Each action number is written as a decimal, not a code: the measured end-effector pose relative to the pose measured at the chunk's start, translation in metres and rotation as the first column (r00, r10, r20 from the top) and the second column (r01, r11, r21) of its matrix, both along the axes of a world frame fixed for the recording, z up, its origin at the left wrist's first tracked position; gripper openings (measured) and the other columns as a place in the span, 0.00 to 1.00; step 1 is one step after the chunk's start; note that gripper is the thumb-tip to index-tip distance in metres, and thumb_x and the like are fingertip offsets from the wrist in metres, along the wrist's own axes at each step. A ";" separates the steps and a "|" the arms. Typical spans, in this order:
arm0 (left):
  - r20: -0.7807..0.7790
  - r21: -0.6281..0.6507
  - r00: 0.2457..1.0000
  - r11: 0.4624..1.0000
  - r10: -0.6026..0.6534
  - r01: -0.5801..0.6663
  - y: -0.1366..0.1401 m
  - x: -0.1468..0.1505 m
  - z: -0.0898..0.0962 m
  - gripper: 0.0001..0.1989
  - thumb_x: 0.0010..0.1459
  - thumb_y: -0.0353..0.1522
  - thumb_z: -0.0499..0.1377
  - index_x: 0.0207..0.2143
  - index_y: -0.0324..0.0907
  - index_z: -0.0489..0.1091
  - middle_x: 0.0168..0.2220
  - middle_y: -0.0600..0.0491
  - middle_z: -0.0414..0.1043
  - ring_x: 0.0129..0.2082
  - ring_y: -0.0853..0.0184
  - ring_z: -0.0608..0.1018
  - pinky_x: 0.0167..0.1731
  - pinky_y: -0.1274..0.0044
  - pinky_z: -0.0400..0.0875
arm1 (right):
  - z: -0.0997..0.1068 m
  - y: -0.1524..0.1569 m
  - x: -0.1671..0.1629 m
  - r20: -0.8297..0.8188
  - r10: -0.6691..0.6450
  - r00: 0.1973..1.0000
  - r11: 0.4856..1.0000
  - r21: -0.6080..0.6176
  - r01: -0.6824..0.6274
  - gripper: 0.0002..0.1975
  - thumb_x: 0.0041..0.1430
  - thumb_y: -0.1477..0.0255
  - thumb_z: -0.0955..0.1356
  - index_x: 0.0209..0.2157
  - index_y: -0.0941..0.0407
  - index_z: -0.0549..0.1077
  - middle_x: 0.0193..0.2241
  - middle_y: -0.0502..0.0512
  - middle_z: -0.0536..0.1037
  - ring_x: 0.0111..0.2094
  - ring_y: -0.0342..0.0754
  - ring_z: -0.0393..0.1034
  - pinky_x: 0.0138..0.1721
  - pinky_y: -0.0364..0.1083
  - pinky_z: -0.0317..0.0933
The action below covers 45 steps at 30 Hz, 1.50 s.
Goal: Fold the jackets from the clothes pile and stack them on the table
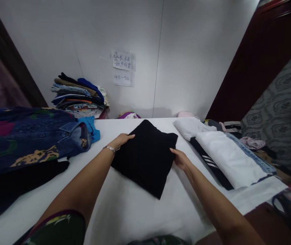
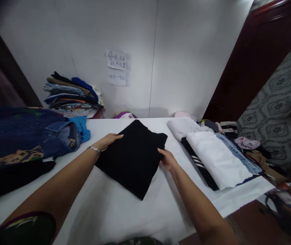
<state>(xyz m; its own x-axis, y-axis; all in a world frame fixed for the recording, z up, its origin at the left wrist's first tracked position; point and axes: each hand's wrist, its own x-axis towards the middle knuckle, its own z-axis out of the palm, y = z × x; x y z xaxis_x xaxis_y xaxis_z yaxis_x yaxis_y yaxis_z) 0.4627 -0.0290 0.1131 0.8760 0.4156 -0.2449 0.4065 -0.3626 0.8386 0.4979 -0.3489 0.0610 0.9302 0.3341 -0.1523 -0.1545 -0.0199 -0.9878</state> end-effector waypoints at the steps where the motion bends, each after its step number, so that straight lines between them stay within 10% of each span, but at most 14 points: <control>1: 0.001 0.024 0.999 0.999 -0.037 0.037 -0.002 0.000 0.001 0.23 0.48 0.48 0.62 0.36 0.37 0.75 0.38 0.43 0.79 0.38 0.57 0.80 0.38 0.72 0.73 | -0.004 -0.008 -0.019 -0.080 0.020 0.997 0.999 0.052 -0.016 0.20 0.49 0.57 0.71 0.41 0.55 0.72 0.32 0.57 0.78 0.29 0.49 0.72 0.21 0.43 0.64; 4: -0.014 0.138 0.992 0.982 -0.128 0.129 -0.013 0.002 -0.003 0.22 0.44 0.45 0.66 0.37 0.39 0.76 0.42 0.45 0.79 0.44 0.56 0.78 0.44 0.73 0.70 | -0.017 -0.036 -0.073 -0.232 0.028 0.972 0.983 0.185 0.016 0.24 0.48 0.60 0.74 0.45 0.53 0.69 0.32 0.52 0.77 0.29 0.47 0.73 0.23 0.42 0.66; 8: -0.078 0.310 0.983 0.933 -0.165 0.182 -0.030 0.003 -0.008 0.24 0.44 0.43 0.66 0.42 0.37 0.75 0.48 0.42 0.76 0.49 0.53 0.76 0.48 0.72 0.67 | -0.019 -0.068 -0.110 -0.302 0.071 0.951 0.997 0.040 -0.061 0.27 0.46 0.61 0.75 0.46 0.55 0.68 0.21 0.46 0.72 0.23 0.45 0.71 0.22 0.42 0.64; 14: 0.016 0.583 0.996 0.810 -0.093 0.066 -0.049 -0.032 0.013 0.27 0.58 0.46 0.53 0.54 0.40 0.67 0.57 0.41 0.67 0.58 0.50 0.67 0.55 0.65 0.59 | 0.024 -0.081 -0.114 0.150 0.258 0.955 0.940 -0.266 -0.212 0.16 0.54 0.57 0.69 0.34 0.57 0.74 0.18 0.49 0.72 0.22 0.44 0.69 0.24 0.44 0.64; 19: 0.157 0.818 0.961 0.575 -0.228 0.002 -0.088 -0.088 0.000 0.26 0.62 0.46 0.48 0.55 0.40 0.66 0.59 0.42 0.64 0.60 0.55 0.65 0.60 0.62 0.52 | 0.064 -0.033 -0.094 0.674 0.281 0.683 0.951 -0.293 -0.102 0.13 0.60 0.63 0.66 0.45 0.52 0.74 0.41 0.55 0.77 0.41 0.50 0.72 0.43 0.49 0.67; 23: 0.061 0.829 0.981 0.557 -0.184 0.053 -0.107 -0.108 -0.020 0.32 0.62 0.49 0.46 0.60 0.37 0.61 0.65 0.40 0.54 0.65 0.55 0.55 0.62 0.58 0.46 | 0.074 0.033 -0.044 0.816 0.399 0.419 0.914 -0.393 -0.104 0.21 0.62 0.63 0.64 0.56 0.51 0.68 0.58 0.57 0.67 0.61 0.53 0.57 0.61 0.56 0.52; 26: -0.007 0.821 0.986 0.562 -0.168 0.102 -0.108 -0.107 -0.024 0.34 0.62 0.51 0.43 0.61 0.36 0.60 0.65 0.40 0.54 0.66 0.55 0.53 0.63 0.58 0.44 | 0.070 0.078 0.002 0.726 0.591 0.352 0.789 -0.611 -0.065 0.27 0.62 0.59 0.63 0.60 0.52 0.63 0.64 0.58 0.57 0.67 0.55 0.42 0.64 0.60 0.42; 32: -0.060 0.821 0.987 0.555 -0.148 0.133 -0.109 -0.107 -0.035 0.34 0.62 0.52 0.39 0.62 0.42 0.57 0.67 0.44 0.49 0.67 0.53 0.48 0.61 0.49 0.40 | 0.023 0.099 0.072 0.296 0.700 0.650 0.407 -0.913 -0.023 0.35 0.62 0.49 0.58 0.65 0.50 0.52 0.68 0.54 0.46 0.67 0.58 0.37 0.63 0.66 0.32; 38: -0.056 0.792 0.987 0.595 -0.151 0.136 -0.114 -0.110 -0.042 0.33 0.62 0.51 0.41 0.63 0.43 0.56 0.67 0.46 0.47 0.68 0.56 0.46 0.62 0.50 0.38 | -0.015 0.088 0.092 0.252 0.614 0.748 0.458 -0.886 -0.077 0.41 0.59 0.44 0.55 0.67 0.50 0.45 0.69 0.52 0.38 0.68 0.55 0.37 0.64 0.57 0.37; 45: 0.008 0.738 0.999 0.674 -0.035 0.017 -0.085 -0.089 -0.004 0.32 0.62 0.51 0.41 0.57 0.41 0.64 0.63 0.43 0.58 0.64 0.55 0.58 0.59 0.58 0.54 | -0.016 0.089 0.092 0.317 0.592 0.741 0.510 -0.859 -0.040 0.40 0.60 0.44 0.54 0.67 0.51 0.48 0.68 0.53 0.42 0.67 0.55 0.38 0.64 0.57 0.37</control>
<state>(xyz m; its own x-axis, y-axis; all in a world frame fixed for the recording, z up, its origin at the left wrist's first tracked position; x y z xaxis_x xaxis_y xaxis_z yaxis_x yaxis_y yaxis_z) 0.3737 -0.1139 0.1094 0.8903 0.4303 0.1489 0.3737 -0.8773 0.3011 0.5895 -0.2602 0.0445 0.7778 0.6263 -0.0530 0.5488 -0.7177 -0.4286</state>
